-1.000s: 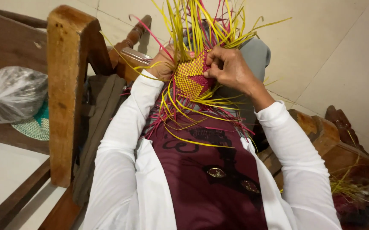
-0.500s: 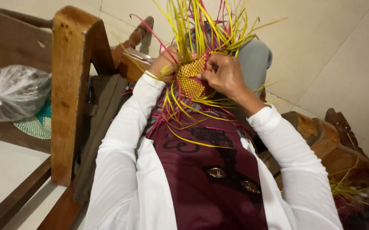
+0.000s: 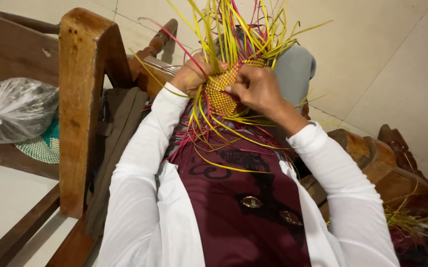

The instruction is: The person is weaving together multiple thin, colorful strands to form a structured, patterned object.

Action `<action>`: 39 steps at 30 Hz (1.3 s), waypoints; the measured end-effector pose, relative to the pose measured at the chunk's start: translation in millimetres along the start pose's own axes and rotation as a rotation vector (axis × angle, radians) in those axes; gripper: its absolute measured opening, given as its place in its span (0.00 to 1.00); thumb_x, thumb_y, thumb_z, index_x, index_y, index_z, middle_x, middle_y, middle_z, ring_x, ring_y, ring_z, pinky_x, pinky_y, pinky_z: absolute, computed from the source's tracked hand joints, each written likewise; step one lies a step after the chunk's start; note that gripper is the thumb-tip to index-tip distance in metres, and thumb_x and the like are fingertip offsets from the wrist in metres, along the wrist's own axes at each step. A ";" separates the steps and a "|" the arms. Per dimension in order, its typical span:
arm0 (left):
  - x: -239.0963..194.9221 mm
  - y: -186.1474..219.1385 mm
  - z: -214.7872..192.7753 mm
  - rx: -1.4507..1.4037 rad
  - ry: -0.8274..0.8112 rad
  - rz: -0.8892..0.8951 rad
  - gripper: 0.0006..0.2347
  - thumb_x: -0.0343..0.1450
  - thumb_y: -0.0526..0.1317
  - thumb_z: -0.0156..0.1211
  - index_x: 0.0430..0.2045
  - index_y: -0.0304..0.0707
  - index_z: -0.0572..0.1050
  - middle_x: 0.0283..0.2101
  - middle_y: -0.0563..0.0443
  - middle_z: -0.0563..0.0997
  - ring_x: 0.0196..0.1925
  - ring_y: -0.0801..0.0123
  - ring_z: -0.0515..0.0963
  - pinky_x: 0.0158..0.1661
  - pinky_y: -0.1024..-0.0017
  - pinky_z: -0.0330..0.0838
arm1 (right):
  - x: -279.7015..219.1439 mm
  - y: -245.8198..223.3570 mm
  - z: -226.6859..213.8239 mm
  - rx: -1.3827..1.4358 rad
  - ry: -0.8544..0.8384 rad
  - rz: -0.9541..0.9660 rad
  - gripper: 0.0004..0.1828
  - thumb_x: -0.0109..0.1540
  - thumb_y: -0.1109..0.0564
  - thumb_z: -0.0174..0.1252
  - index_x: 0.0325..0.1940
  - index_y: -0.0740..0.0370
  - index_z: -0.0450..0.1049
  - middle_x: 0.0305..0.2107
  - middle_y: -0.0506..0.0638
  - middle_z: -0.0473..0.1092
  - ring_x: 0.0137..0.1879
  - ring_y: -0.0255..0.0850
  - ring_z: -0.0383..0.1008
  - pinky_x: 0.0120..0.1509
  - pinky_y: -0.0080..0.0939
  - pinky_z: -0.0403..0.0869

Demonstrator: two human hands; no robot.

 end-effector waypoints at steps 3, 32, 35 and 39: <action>-1.6 0.4 8.4 -0.181 0.004 -0.024 0.05 0.64 0.31 0.65 0.18 0.31 0.75 0.23 0.47 0.79 0.25 0.67 0.80 0.26 0.71 0.77 | -6.9 -1.0 9.7 -0.283 0.092 -0.155 0.20 0.58 0.49 0.68 0.24 0.57 0.64 0.17 0.48 0.66 0.21 0.44 0.67 0.24 0.47 0.63; -10.3 4.4 1.5 0.237 0.087 0.036 0.15 0.64 0.43 0.69 0.09 0.45 0.68 0.15 0.60 0.68 0.18 0.77 0.63 0.21 0.76 0.54 | 5.8 -35.3 -9.1 0.067 -0.014 -0.465 0.16 0.52 0.71 0.57 0.43 0.64 0.70 0.38 0.57 0.64 0.47 0.50 0.65 0.49 0.49 0.68; -17.5 13.2 13.4 0.249 0.091 0.023 0.13 0.64 0.44 0.67 0.10 0.46 0.70 0.16 0.61 0.70 0.17 0.79 0.65 0.20 0.79 0.55 | 5.3 -37.9 -17.8 0.138 0.001 -0.448 0.11 0.52 0.73 0.54 0.37 0.66 0.70 0.32 0.55 0.65 0.41 0.48 0.66 0.44 0.46 0.67; -13.6 9.9 5.5 0.457 0.140 0.084 0.08 0.65 0.43 0.66 0.15 0.45 0.76 0.20 0.61 0.73 0.21 0.79 0.65 0.24 0.79 0.58 | 12.3 -17.5 -24.2 0.137 0.037 -0.181 0.12 0.56 0.71 0.53 0.45 0.68 0.69 0.33 0.56 0.69 0.32 0.42 0.68 0.34 0.40 0.67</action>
Point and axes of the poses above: each hand's wrist, its own x-axis towards the middle knuckle, its own z-axis out of the palm, y = z × x, the point moved 5 cm from there along x, towards the middle knuckle
